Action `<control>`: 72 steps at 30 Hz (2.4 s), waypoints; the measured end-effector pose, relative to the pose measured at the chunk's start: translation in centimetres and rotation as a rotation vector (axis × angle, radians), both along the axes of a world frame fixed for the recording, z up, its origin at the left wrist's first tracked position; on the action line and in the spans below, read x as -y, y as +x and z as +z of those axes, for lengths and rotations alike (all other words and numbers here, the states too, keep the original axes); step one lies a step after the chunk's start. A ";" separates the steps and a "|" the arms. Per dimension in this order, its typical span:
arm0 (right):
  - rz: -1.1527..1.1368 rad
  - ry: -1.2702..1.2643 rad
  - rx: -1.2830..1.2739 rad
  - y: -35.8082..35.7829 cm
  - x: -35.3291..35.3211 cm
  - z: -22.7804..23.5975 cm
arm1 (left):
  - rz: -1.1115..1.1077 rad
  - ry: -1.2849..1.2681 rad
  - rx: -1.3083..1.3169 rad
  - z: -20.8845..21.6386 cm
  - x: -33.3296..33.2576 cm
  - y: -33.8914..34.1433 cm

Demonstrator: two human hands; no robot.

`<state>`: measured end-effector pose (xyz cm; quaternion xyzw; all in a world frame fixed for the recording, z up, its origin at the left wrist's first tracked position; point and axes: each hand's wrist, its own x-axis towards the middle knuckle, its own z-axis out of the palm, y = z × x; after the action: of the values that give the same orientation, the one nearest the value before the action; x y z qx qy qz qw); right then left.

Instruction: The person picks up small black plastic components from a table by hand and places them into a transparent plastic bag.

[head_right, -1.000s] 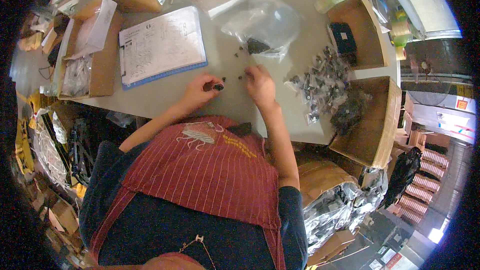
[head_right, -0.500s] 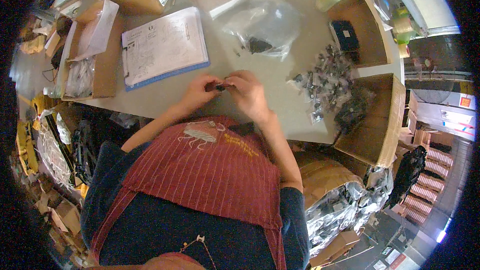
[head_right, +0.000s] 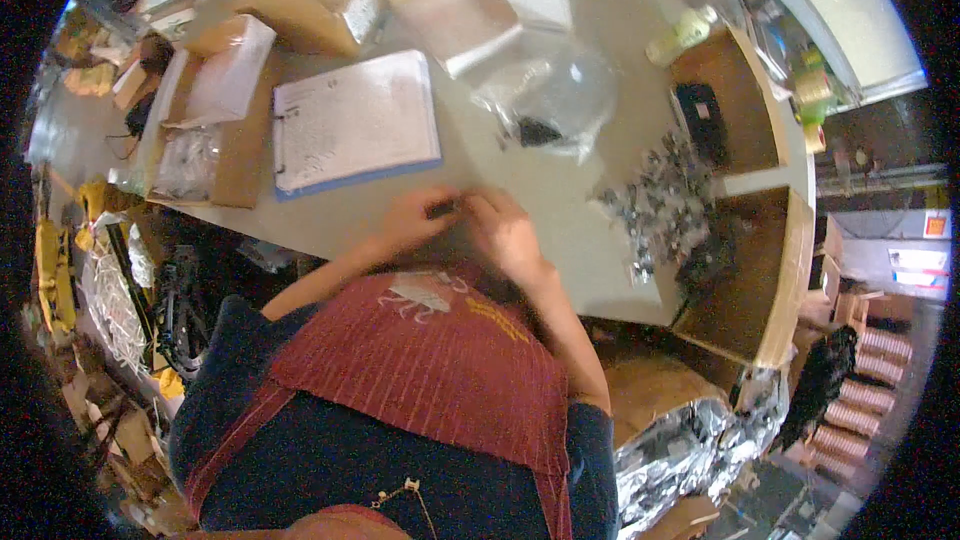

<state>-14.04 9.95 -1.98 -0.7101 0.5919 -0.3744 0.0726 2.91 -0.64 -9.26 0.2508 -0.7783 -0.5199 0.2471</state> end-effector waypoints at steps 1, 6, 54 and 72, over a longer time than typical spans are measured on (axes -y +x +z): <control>-0.039 0.057 0.038 -0.1 -0.2 0.1 | -0.028 0.089 -0.002 0.9 -0.2 0.1; -0.122 0.089 0.043 0.3 -0.9 -1.2 | 0.056 0.121 0.141 3.5 -0.9 0.1; -0.719 0.085 1.096 -5.4 -6.5 -0.2 | 0.169 -0.649 0.504 1.8 28.3 -21.7; -1.127 0.394 0.545 -20.7 8.3 -5.1 | 0.158 -0.412 -0.147 6.4 22.3 -13.2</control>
<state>-34.70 1.65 -7.10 -0.1444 0.8912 -0.4061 0.1412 -10.29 -22.93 -2.86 0.2166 -0.8259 -0.3461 0.3889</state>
